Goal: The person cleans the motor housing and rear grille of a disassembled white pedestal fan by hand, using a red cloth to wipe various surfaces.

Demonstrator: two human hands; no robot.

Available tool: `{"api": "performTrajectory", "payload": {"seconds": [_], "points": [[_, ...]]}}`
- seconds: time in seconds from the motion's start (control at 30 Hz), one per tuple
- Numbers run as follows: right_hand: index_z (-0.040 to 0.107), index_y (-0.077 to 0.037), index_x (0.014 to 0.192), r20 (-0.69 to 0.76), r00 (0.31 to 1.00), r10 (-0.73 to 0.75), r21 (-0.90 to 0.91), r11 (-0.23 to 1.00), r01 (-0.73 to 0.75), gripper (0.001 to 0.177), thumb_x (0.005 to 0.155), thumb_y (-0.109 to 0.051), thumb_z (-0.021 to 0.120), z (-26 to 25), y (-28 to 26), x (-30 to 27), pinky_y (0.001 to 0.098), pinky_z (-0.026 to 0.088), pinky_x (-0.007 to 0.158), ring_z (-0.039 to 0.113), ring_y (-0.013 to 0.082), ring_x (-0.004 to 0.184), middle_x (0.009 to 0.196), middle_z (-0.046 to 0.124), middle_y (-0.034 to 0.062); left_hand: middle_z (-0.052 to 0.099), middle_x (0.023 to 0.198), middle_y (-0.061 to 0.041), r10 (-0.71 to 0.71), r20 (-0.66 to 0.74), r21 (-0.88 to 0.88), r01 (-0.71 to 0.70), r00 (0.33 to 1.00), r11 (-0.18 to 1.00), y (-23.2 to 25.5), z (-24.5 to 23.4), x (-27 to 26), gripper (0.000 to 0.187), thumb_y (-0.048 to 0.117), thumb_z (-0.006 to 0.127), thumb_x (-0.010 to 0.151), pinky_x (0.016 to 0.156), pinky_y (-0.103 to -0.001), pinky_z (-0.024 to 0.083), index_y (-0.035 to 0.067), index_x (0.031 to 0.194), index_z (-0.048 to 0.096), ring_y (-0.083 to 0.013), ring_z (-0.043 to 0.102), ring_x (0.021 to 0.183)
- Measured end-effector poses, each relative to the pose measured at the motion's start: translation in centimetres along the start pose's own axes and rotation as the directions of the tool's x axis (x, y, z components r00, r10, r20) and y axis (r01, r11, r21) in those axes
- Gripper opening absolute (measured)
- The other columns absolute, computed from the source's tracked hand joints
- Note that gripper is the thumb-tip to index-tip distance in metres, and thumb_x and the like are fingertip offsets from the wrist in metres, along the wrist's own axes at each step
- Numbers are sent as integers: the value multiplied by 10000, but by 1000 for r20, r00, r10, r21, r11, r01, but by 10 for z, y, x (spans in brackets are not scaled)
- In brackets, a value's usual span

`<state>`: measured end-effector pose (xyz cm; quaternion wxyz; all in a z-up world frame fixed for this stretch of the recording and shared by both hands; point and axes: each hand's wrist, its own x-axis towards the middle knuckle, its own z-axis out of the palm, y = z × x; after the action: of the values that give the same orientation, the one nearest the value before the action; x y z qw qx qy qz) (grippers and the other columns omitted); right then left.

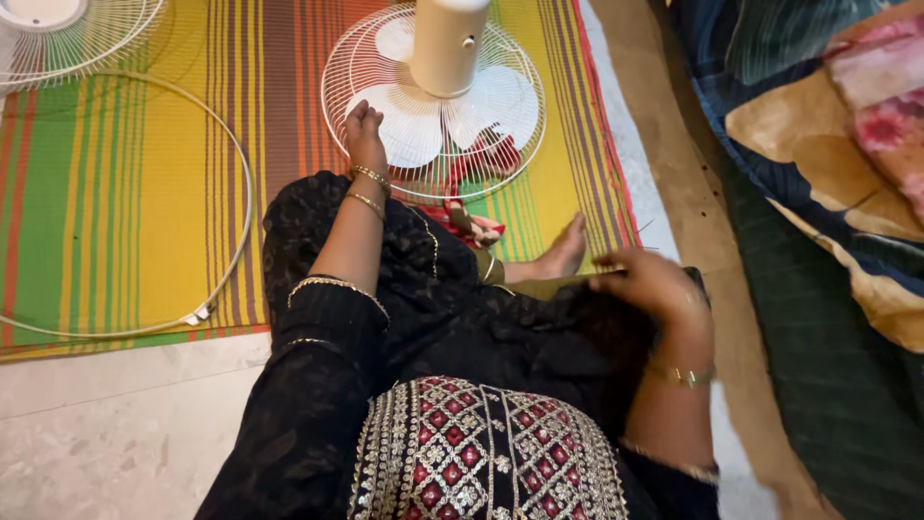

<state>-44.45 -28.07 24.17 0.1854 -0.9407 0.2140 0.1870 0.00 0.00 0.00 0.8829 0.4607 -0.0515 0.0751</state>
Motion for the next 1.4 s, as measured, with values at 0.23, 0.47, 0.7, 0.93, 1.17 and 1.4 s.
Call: {"api": "performTrajectory", "payload": {"seconds": [0.23,0.47,0.7,0.93,1.17,1.4], "points": [[761,-194,905,-603,761,-239,-337,941,29,71,866,-187,702,65,18,-26,517,445,940,620,321,1054,1002,725,53,676,1189,-109,-122,-123,148,140,985,979,18,17,-23,435,195,642,908,781,-343,483,25,1307,609,-209,590,1002],[666,-63,961,-958,60,-280,-259,936,239,58,932,-27,701,-2,12,7,511,473,875,598,384,984,1003,645,163,721,1142,-122,131,-75,154,-118,989,981,19,43,-28,341,54,632,922,941,-310,535,-15,1255,652,-194,672,1047],[753,-86,1029,-571,751,-331,-29,923,385,227,904,-275,746,-27,-55,119,445,545,827,699,342,969,1043,740,161,739,1130,-144,-25,36,440,7,999,898,22,94,-51,378,169,667,881,917,-329,538,47,1239,665,-229,694,1021],[757,-166,1165,-17,959,-281,-324,909,261,353,869,-344,683,102,-86,250,472,540,950,683,341,1090,1184,715,150,688,1248,-139,-347,436,893,-351,830,281,77,134,-111,486,382,703,849,965,-437,500,154,1277,657,-310,643,1141],[574,-80,1400,82,943,-323,-391,860,328,616,954,-503,597,144,-73,280,455,348,1190,389,367,1452,1555,436,183,80,1700,-151,-618,594,418,-854,515,-309,67,143,-136,1147,367,843,707,1155,-627,189,235,1630,176,-358,107,1552],[147,-16,1605,159,915,-370,-312,861,402,928,956,-570,511,181,-79,300,473,197,1234,144,385,1548,1671,163,213,-95,1718,-150,-723,533,251,-898,439,-361,64,142,-126,1462,381,945,548,1172,-634,10,255,1691,43,-387,-102,1553]]}}
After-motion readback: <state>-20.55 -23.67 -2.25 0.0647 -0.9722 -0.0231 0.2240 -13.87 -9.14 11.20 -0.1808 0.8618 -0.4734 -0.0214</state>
